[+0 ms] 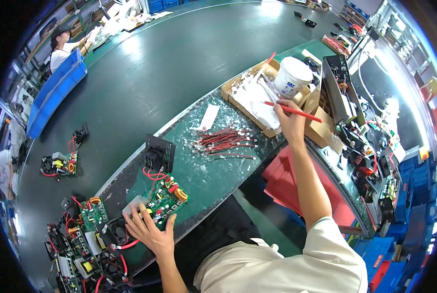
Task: Assembling electronic components and applying adhesive to circuit boards on a manufacturing line.
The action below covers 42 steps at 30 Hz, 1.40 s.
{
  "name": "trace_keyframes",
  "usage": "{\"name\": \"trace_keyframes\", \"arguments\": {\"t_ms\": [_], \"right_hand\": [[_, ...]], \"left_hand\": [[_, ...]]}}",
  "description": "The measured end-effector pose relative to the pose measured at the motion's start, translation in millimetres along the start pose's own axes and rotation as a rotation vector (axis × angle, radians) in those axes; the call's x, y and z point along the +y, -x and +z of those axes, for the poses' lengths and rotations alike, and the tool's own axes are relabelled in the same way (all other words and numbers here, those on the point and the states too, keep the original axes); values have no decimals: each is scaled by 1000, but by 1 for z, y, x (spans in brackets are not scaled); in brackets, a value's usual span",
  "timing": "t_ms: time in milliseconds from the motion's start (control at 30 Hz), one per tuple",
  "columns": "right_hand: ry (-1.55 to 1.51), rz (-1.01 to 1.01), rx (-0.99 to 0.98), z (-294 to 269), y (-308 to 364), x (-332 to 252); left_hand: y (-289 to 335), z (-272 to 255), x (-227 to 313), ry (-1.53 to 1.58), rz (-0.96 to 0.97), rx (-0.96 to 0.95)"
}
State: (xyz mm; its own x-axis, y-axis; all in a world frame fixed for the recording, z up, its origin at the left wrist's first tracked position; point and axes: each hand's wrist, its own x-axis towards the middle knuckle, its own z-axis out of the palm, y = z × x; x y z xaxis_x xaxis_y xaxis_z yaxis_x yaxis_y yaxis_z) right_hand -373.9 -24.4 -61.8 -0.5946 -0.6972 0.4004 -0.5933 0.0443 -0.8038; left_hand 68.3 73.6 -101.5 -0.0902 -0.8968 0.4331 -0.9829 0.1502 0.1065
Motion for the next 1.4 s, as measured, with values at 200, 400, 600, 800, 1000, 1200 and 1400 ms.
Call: {"name": "trace_keyframes", "arguments": {"t_ms": [200,400,600,800,1000,1200,1400], "right_hand": [[-165,10,-26,9,2,19],[-115,56,-83,-4,-11,8],[8,-305,-168,-4,-8,-3],[2,-181,-286,-5,7,10],[-89,-27,-221,-41,15,-75],[-442,-292,-729,-15,70,-116],[-555,-94,-920,5,130,-164]], "left_hand": [[1,0,1,-13,-5,-14],[-3,2,2,-9,-22,-36],[-6,0,3,7,-2,-7],[0,0,0,5,-3,-18],[4,2,-7,97,-28,21],[-5,6,-1,215,-49,96],[3,17,-11,309,-53,231]]}}
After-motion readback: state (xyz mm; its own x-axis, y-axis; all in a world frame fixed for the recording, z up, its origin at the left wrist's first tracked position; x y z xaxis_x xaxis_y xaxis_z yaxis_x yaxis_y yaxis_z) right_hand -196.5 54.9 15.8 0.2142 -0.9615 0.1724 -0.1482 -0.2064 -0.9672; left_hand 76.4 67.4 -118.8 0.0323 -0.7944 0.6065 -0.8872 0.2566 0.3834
